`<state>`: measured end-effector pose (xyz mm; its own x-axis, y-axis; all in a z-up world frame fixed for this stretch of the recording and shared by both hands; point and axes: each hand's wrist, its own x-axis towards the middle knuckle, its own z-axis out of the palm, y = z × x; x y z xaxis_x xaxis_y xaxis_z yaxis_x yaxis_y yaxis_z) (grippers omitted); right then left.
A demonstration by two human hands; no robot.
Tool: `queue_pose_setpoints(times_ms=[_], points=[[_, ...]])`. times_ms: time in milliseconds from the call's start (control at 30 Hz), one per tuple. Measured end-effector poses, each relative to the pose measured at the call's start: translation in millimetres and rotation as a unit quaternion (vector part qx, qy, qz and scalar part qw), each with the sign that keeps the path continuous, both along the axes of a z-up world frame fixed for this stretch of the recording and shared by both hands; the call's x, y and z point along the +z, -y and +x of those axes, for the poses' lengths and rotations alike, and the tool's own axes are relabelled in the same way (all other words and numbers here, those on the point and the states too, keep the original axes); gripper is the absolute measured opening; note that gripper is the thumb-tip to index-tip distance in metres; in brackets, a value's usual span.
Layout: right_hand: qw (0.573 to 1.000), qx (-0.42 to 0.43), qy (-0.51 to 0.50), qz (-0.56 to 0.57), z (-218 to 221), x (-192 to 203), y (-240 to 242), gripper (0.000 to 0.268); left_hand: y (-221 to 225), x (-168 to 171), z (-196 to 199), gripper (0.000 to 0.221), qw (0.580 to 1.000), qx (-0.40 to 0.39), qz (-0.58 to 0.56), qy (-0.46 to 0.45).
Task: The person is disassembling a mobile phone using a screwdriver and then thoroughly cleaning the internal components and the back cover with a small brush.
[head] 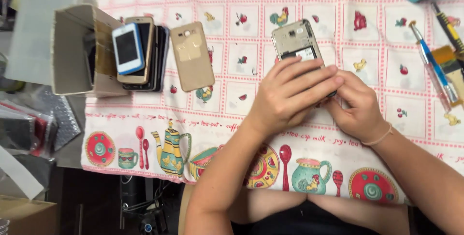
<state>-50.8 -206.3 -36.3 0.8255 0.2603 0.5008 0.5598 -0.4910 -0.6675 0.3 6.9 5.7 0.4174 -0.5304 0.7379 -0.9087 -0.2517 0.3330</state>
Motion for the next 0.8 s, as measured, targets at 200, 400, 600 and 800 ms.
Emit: queue_pose_setpoints(times_ms=[200,400,600,800], points=[[0.996,-0.087,-0.025,0.003,2,-8,-3,0.025,10,-10,-9,0.034,0.998,-0.042,-0.04,-0.003],[0.999,-0.024,-0.033,0.024,0,-14,7,0.023,11,-14,-9,0.03,0.995,-0.032,-0.092,-0.016],[0.996,-0.048,-0.006,0.077,5,-15,6,0.025,27,-12,-13,0.023,0.988,0.023,-0.145,-0.047],[0.994,-0.086,-0.048,0.038,1,-7,6,0.031,10,-11,-10,0.04,0.999,0.0,0.003,-0.043]])
